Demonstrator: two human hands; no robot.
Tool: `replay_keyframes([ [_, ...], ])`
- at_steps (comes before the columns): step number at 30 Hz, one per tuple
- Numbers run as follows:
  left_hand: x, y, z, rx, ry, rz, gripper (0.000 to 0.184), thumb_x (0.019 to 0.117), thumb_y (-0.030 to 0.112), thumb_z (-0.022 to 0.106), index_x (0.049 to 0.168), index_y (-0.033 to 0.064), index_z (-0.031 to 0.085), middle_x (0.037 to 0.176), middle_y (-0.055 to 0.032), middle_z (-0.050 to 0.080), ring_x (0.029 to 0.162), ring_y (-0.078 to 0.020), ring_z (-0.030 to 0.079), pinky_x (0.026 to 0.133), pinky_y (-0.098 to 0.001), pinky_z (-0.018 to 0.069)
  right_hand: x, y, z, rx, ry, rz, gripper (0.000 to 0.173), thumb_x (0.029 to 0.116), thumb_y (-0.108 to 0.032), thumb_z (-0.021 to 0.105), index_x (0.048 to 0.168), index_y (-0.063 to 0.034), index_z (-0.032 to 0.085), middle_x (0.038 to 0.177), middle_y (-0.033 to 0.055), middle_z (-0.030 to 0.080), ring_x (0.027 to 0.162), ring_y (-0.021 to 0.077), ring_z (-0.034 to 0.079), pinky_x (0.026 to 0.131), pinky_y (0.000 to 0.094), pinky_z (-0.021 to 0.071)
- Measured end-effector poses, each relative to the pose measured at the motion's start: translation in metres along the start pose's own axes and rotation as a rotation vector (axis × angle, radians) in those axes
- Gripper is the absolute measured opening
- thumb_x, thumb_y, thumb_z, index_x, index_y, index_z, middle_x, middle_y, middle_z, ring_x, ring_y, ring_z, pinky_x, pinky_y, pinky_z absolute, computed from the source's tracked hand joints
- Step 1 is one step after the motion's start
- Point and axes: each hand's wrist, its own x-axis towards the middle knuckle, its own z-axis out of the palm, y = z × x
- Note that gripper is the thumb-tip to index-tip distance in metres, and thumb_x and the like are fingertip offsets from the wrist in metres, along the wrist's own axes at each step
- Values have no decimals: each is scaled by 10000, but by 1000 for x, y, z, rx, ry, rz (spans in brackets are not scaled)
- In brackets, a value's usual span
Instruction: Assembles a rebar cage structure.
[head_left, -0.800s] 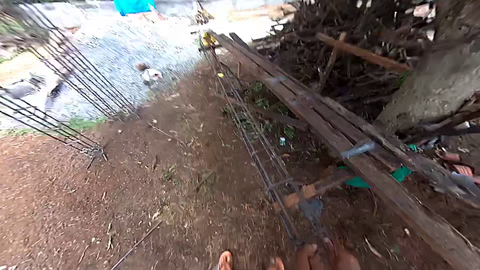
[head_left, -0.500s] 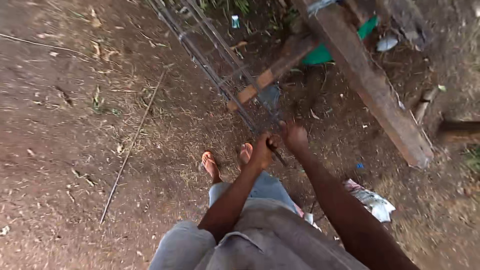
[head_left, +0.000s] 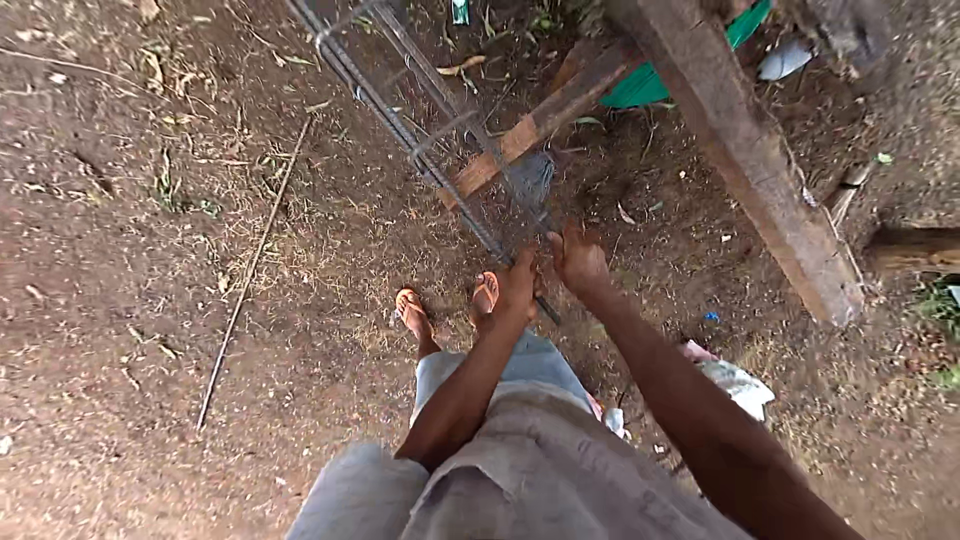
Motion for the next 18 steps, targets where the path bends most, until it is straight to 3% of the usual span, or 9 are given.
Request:
replay_keyframes([
  [2, -12, -1, -3, 33, 2, 18, 219, 1079, 328, 517, 951, 151, 515, 545, 57, 347, 421, -90, 380, 434, -251, 415, -11, -3, -4, 35, 16, -6, 553, 1111, -482, 334, 1257, -7, 575, 739, 225, 646, 663, 440, 684, 585, 606, 561],
  [4, -12, 2, -6, 15, -94, 78, 172, 1092, 263, 484, 978, 138, 515, 599, 51, 402, 505, -97, 446, 546, -277, 481, 1, 0, -7, 56, 34, -14, 532, 1112, -440, 375, 1254, 14, 615, 778, 245, 676, 710, 458, 698, 630, 630, 559],
  [7, -4, -7, -28, -55, -269, 117, 336, 1115, 373, 346, 907, 170, 514, 671, 49, 464, 607, -113, 505, 674, -321, 520, 5, 5, 2, 45, 18, -18, 552, 1115, -448, 337, 1214, 21, 608, 775, 239, 666, 709, 446, 696, 629, 625, 559],
  [8, -1, -7, -33, -68, -323, 123, 410, 1117, 440, 273, 924, 166, 511, 690, 39, 488, 630, -124, 531, 695, -338, 533, 8, 5, 2, 44, 18, -11, 558, 1114, -442, 340, 1252, 25, 613, 793, 241, 684, 729, 447, 707, 657, 632, 564],
  [10, 2, -8, -45, -39, -383, 131, 524, 1103, 509, 190, 1055, 124, 542, 804, -20, 592, 758, -170, 623, 785, -386, 566, 8, 6, 2, 57, 19, -6, 575, 1113, -442, 335, 1311, 21, 614, 812, 236, 701, 738, 435, 712, 680, 634, 568],
  [12, -1, -9, -60, 98, -380, 190, 584, 1111, 457, 160, 1270, 41, 538, 1020, -119, 693, 960, -242, 695, 909, -443, 579, 8, 8, 5, 47, 57, -31, 572, 1112, -443, 325, 1208, 32, 630, 759, 210, 680, 687, 409, 702, 632, 607, 566],
  [14, -2, -11, -76, 280, -307, 337, 542, 1118, 399, 268, 1351, -3, 547, 1133, -160, 716, 1048, -283, 713, 963, -485, 590, 9, 5, 4, 34, 64, -28, 553, 1113, -431, 326, 1176, 25, 631, 738, 193, 671, 664, 390, 696, 613, 588, 567],
  [16, 9, -17, -95, 363, -174, 488, 449, 1088, 385, 408, 1275, 16, 580, 1088, -136, 709, 1006, -273, 707, 912, -494, 597, 9, 4, 1, 37, 53, -23, 560, 1113, -432, 322, 1231, 17, 634, 737, 187, 678, 652, 377, 695, 609, 583, 569],
  [18, 28, -22, -114, 355, -129, 566, 478, 1052, 404, 517, 1351, 31, 512, 1195, -122, 653, 1084, -248, 658, 944, -473, 568, 7, 6, 1, 51, 61, -28, 577, 1113, -455, 309, 1238, 2, 636, 705, 169, 660, 608, 351, 674, 573, 564, 559],
])
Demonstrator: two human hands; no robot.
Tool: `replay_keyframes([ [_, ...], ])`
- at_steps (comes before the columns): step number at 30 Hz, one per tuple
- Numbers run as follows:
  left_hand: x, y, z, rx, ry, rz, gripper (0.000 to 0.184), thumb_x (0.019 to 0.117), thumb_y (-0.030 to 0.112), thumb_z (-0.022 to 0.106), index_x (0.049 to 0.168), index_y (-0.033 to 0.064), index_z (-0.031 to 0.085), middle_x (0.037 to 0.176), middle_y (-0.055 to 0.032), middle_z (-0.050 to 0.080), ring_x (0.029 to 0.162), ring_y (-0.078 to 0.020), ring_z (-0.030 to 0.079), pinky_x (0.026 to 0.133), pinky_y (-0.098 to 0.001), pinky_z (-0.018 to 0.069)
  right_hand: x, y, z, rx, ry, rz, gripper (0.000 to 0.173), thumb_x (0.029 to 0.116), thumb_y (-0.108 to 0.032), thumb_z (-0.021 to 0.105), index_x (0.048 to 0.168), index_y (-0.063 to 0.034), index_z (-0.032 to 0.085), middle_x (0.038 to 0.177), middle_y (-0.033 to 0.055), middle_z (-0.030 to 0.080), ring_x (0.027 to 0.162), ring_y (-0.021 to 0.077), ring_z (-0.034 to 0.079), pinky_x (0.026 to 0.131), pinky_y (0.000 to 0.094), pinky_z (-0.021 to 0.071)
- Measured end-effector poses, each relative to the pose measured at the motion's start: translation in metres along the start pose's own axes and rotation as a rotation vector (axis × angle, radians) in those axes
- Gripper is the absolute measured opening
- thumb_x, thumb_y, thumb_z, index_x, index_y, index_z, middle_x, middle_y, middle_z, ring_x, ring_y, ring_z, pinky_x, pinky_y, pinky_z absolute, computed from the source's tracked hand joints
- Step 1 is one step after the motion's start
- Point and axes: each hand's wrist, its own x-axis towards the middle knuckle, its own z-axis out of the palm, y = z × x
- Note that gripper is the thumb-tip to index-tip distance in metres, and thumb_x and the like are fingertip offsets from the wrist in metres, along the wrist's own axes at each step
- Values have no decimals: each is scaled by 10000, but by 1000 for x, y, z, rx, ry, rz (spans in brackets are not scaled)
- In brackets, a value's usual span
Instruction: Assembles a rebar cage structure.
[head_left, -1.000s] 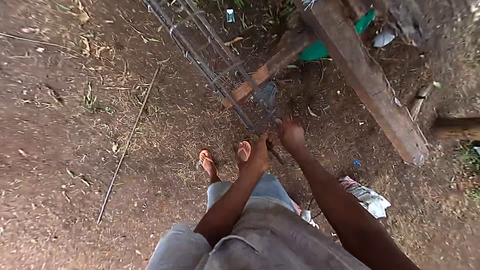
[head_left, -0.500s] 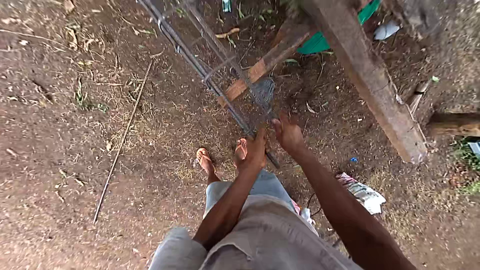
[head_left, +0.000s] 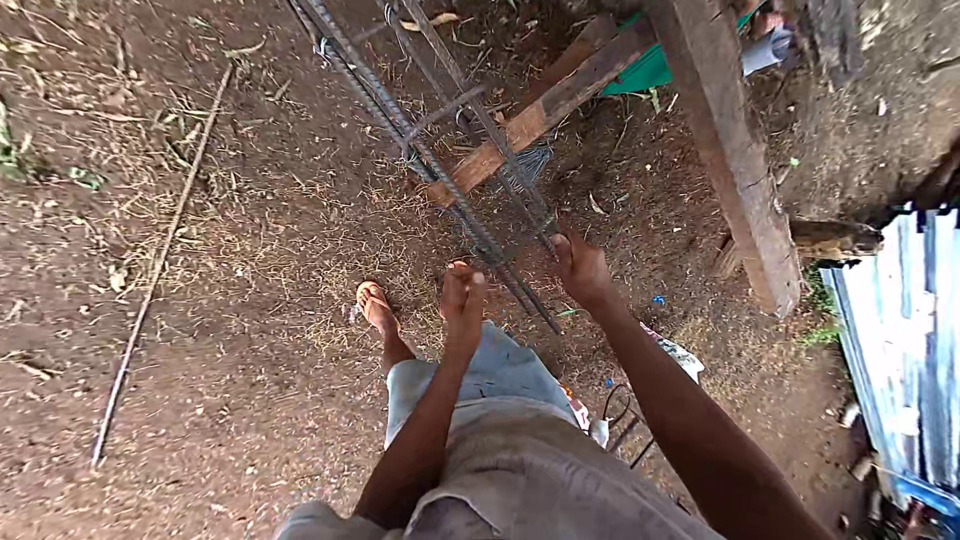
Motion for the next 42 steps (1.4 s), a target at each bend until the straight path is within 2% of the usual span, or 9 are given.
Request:
replay_keyframes([
  [3, 28, -12, -14, -57, -145, -4, 846, 955, 554, 634, 1600, 136, 280, 1505, -93, 503, 1310, -241, 566, 1060, -485, 525, 0, -4, 1, -22, 11, 12, 581, 1112, -463, 304, 1217, 5, 632, 699, 162, 647, 592, 343, 662, 559, 556, 557],
  [7, 43, -17, -12, -135, -208, -57, 950, 877, 580, 732, 1621, 223, 263, 1542, -60, 474, 1268, -204, 591, 1029, -445, 538, -2, -11, -14, -59, -26, 4, 491, 1110, -429, 366, 1326, -37, 566, 811, 172, 669, 625, 356, 663, 562, 569, 549],
  [11, 46, -29, -3, -155, -270, -8, 1108, 804, 716, 719, 1623, 138, 247, 1588, -54, 422, 1393, -158, 481, 1126, -373, 464, 9, -20, -30, 92, -29, -160, 682, 1044, -476, 527, 1564, -67, 362, 1456, 206, 521, 1105, 310, 667, 877, 517, 591],
  [14, 48, -37, 10, -156, -217, 62, 1048, 833, 653, 731, 1582, 51, 314, 1531, -84, 488, 1356, -150, 512, 1120, -337, 459, 33, -24, -35, 281, -142, -275, 820, 1031, -642, 395, 1595, -52, 322, 1621, 150, 391, 1431, 262, 473, 1126, 472, 472],
  [20, 49, -36, 24, -198, -41, 67, 843, 860, 552, 749, 1420, -20, 486, 1311, -93, 637, 1152, -152, 645, 1018, -356, 544, 74, -17, -23, 432, -344, -92, 605, 1109, -473, 252, 1349, -107, 670, 1362, 75, 667, 1301, 146, 588, 1145, 425, 437],
  [30, 42, -36, 29, -79, 34, 105, 829, 863, 773, 589, 1282, 58, 599, 1152, -27, 683, 1038, -115, 657, 911, -338, 568, 70, -4, -14, 415, -353, 126, 693, 1112, -446, 109, 1120, -92, 705, 1054, 56, 728, 1010, 122, 671, 925, 403, 540],
  [36, 36, -24, 10, -170, -145, -54, 1001, 843, 845, 519, 1548, 145, 394, 1479, -76, 527, 1309, -257, 557, 1076, -530, 509, 70, 0, -4, 566, -321, 52, 649, 1117, -379, 125, 1313, -82, 667, 1275, 58, 718, 1214, 137, 653, 1066, 403, 525],
  [39, 39, 4, 13, -247, -122, -197, 958, 891, 873, 289, 1506, 148, 406, 1495, -56, 506, 1348, -209, 510, 1110, -478, 449, 66, -19, -17, 372, -255, 85, 574, 1122, -366, 180, 1400, -104, 610, 1287, 123, 672, 1170, 216, 643, 1017, 455, 501],
  [42, 39, 0, 23, -367, -14, -187, 761, 964, 726, 450, 1414, 113, 485, 1393, -76, 586, 1271, -218, 570, 1099, -459, 466, 55, -41, -27, 167, -209, 203, 701, 1103, -544, 187, 1347, -47, 618, 1147, 225, 702, 1062, 385, 693, 903, 617, 524],
])
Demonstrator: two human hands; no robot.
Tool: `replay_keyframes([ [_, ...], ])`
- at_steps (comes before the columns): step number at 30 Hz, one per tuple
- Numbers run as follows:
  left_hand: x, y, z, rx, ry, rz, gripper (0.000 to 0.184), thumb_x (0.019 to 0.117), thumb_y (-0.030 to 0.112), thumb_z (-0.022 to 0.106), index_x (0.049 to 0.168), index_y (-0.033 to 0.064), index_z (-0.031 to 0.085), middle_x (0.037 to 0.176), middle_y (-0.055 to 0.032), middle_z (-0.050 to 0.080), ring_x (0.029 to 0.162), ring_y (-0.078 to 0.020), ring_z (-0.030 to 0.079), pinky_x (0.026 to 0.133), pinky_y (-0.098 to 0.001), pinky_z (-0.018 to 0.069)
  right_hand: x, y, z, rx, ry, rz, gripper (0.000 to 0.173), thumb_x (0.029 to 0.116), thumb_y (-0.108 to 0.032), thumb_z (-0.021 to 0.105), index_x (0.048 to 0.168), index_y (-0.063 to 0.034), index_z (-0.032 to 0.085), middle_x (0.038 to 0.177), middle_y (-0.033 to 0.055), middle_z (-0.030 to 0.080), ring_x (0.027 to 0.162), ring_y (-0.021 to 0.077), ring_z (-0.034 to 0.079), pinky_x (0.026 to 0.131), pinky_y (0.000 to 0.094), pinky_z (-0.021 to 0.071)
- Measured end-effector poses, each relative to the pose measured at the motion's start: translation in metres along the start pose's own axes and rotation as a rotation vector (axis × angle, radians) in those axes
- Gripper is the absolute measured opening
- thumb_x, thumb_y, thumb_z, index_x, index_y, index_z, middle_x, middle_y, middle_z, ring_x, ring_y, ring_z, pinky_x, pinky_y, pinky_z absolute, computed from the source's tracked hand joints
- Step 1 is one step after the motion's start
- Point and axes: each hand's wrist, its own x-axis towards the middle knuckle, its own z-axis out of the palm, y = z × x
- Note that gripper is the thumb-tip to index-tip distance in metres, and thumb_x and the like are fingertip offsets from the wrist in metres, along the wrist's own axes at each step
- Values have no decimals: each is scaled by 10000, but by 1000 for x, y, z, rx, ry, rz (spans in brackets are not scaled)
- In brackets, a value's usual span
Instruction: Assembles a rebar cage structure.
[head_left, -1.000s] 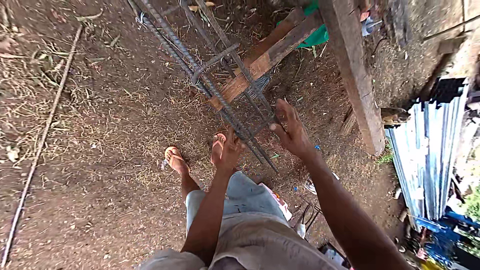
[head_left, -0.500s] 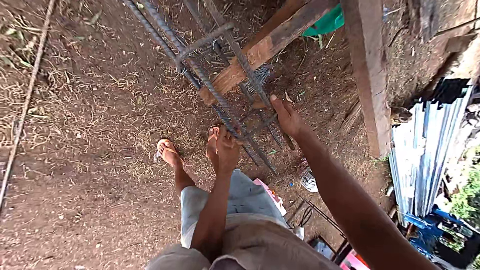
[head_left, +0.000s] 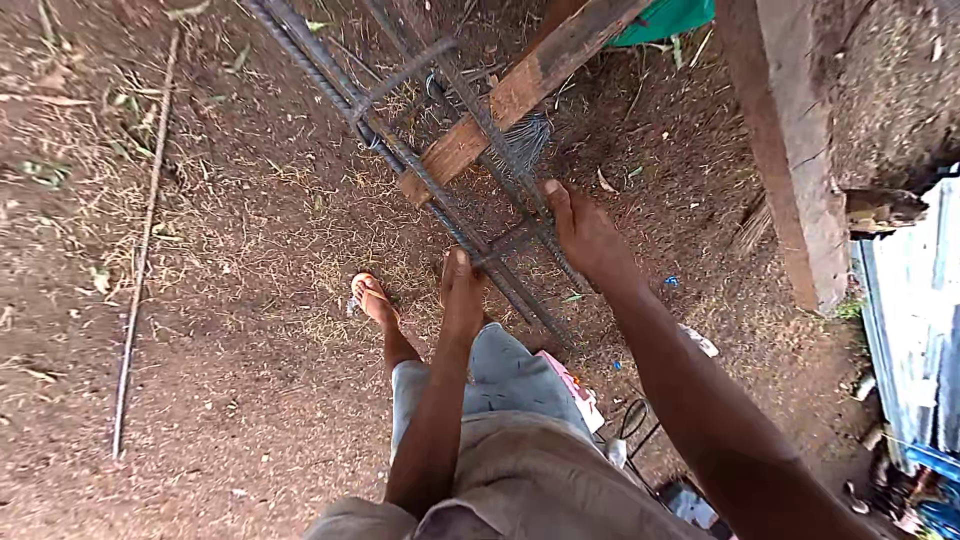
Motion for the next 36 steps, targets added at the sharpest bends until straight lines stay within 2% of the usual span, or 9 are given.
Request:
replay_keyframes([
  [4, 9, -9, -1, -150, 4, 24, 623, 992, 558, 553, 1344, 45, 542, 1262, -136, 649, 1177, -245, 623, 1043, -458, 511, -1, -7, 17, 46, 153, 37, 821, 1063, -635, 100, 876, -35, 628, 661, 171, 582, 590, 347, 621, 525, 550, 511],
  [11, 4, 6, -7, 19, 12, -26, 758, 1036, 494, 482, 1633, 131, 187, 1562, -131, 431, 1376, -240, 499, 1146, -449, 438, 8, -4, 15, 106, 77, 49, 741, 1100, -530, 119, 1214, -74, 693, 920, 223, 698, 823, 403, 685, 724, 625, 527],
  [14, -10, 36, -8, 290, 77, 78, 766, 1003, 429, 563, 1617, 105, 240, 1587, -132, 396, 1382, -231, 488, 1120, -423, 460, 3, -9, 10, 37, 68, 74, 769, 1092, -573, 126, 1233, -36, 657, 983, 271, 691, 926, 470, 683, 786, 683, 513],
  [17, -19, 70, 5, 480, 115, 203, 515, 1054, 363, 497, 1434, 17, 519, 1429, -151, 555, 1298, -222, 553, 1090, -426, 476, -8, -19, 13, -12, 194, 2, 669, 1103, -540, 191, 1388, -75, 580, 1030, 262, 705, 962, 479, 690, 825, 688, 521],
  [22, -4, 72, 43, 652, 105, 118, 406, 1057, 391, 548, 856, 51, 643, 698, -42, 557, 612, -156, 534, 594, -366, 469, -14, -29, 35, -118, 222, 94, 721, 1082, -567, 93, 1370, -108, 570, 933, 222, 718, 897, 459, 708, 743, 658, 536],
  [25, -3, 72, 41, 644, 45, 57, 442, 1077, 382, 514, 796, 64, 638, 654, -24, 543, 578, -134, 502, 577, -338, 445, -14, -26, 36, -99, 237, 59, 720, 1078, -586, 101, 1387, -127, 563, 948, 218, 718, 886, 458, 706, 736, 669, 532],
  [29, 0, 78, 38, 575, 20, 60, 386, 1059, 296, 562, 744, 74, 589, 632, -11, 502, 568, -122, 474, 567, -319, 414, -32, -17, 31, -74, 278, 31, 673, 1088, -573, 182, 1505, -143, 488, 1247, 235, 667, 1029, 478, 679, 833, 689, 520],
  [32, 3, 87, 43, 426, 20, 7, 285, 1063, 287, 564, 1026, 31, 685, 907, -70, 678, 814, -159, 622, 774, -366, 523, -43, -13, 37, -127, 297, 136, 693, 1107, -515, 166, 1320, -43, 625, 1009, 260, 725, 997, 480, 699, 852, 665, 517],
  [36, -11, 94, 42, 472, 3, -57, 488, 1036, 577, 488, 1049, 123, 667, 962, -26, 664, 818, -136, 590, 732, -353, 505, -44, -7, 36, 32, 341, 208, 858, 1064, -624, 98, 992, 19, 662, 872, 275, 675, 849, 478, 688, 706, 664, 539],
])
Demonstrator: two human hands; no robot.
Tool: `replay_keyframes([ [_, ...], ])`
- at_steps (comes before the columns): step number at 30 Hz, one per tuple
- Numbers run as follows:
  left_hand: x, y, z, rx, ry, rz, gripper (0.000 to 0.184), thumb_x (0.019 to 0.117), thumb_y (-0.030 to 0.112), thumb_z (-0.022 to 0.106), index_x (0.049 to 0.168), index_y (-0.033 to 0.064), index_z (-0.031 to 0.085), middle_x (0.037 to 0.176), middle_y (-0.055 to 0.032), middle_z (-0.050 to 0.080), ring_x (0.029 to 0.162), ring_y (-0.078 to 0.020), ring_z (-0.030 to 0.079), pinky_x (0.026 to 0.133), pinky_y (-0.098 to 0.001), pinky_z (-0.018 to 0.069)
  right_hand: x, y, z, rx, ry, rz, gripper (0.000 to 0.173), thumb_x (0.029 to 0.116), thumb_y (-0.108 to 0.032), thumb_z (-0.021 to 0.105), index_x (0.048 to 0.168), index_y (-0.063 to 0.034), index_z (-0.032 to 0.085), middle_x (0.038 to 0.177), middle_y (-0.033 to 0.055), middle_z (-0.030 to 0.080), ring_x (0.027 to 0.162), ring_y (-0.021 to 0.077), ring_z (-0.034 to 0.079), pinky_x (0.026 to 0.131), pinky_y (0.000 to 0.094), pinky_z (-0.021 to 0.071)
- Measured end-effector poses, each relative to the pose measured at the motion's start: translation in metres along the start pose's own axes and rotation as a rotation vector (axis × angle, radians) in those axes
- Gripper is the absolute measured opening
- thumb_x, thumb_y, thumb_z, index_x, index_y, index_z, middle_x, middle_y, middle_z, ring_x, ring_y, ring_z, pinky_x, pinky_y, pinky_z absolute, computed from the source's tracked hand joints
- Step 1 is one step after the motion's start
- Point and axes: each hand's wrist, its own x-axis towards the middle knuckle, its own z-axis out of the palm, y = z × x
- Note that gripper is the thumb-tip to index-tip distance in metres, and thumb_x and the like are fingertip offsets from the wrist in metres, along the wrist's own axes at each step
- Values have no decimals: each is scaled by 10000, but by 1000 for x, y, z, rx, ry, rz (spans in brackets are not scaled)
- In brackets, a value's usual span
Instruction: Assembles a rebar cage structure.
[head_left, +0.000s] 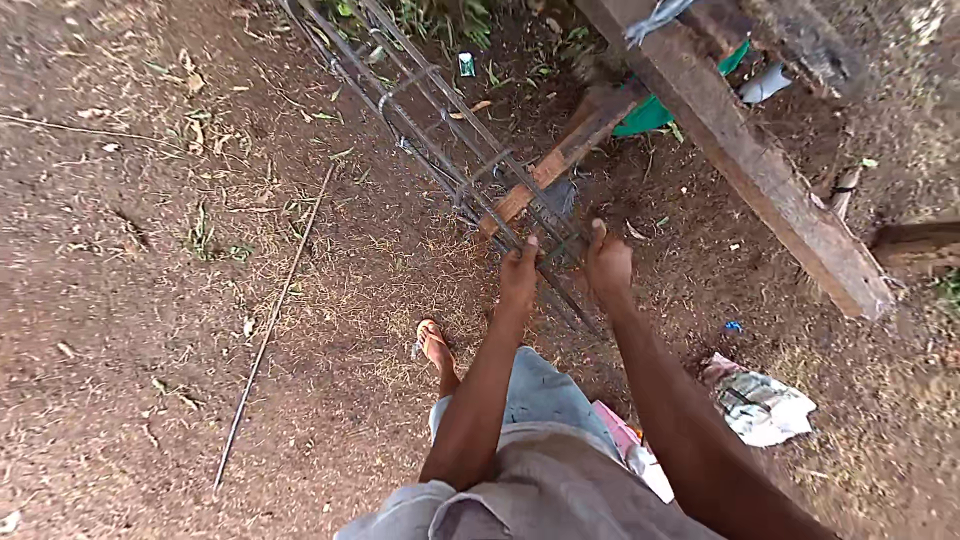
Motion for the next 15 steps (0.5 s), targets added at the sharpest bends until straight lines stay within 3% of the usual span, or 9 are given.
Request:
replay_keyframes([
  [1, -4, 1, -2, 10, -10, -9, 476, 1036, 577, 489, 1050, 134, 662, 951, -17, 655, 801, -130, 583, 716, -345, 502, -1, 4, 0, 53, 25, -11, 848, 1059, -636, 108, 895, 11, 632, 803, 262, 643, 761, 464, 670, 625, 651, 528],
  [3, -2, 4, -5, 9, -17, -2, 407, 1066, 483, 489, 1043, 111, 651, 955, -12, 660, 808, -108, 591, 746, -322, 508, 4, 3, 2, 55, 54, -26, 777, 1082, -575, 150, 802, 4, 586, 757, 252, 621, 736, 459, 663, 590, 637, 506],
  [6, 13, -6, -7, -26, -14, 86, 333, 1088, 316, 505, 1017, 27, 654, 915, -55, 693, 822, -127, 645, 811, -339, 549, 19, -6, 7, -40, 40, 59, 738, 1098, -515, 195, 844, 8, 650, 876, 243, 695, 915, 432, 709, 752, 631, 537],
  [10, 6, -5, -9, 51, -8, 77, 404, 1077, 443, 490, 1075, 75, 657, 977, -36, 681, 864, -126, 630, 829, -350, 536, 15, -6, 3, -16, 21, 72, 751, 1091, -553, 193, 882, -16, 674, 914, 233, 706, 950, 423, 709, 766, 632, 543],
  [12, 6, -4, -10, 77, 22, 88, 408, 1076, 425, 500, 1060, 58, 676, 953, -62, 681, 851, -162, 628, 811, -379, 533, 9, -5, 0, 31, 21, 53, 767, 1081, -591, 189, 865, -17, 649, 869, 247, 680, 882, 444, 697, 707, 645, 539],
  [15, 14, -4, -16, 136, 31, 127, 369, 1093, 307, 487, 1059, -4, 682, 956, -105, 705, 889, -192, 664, 850, -409, 550, 21, -12, -1, -9, -32, 75, 722, 1100, -527, 216, 1007, 5, 695, 1000, 269, 707, 1010, 457, 692, 844, 651, 531],
])
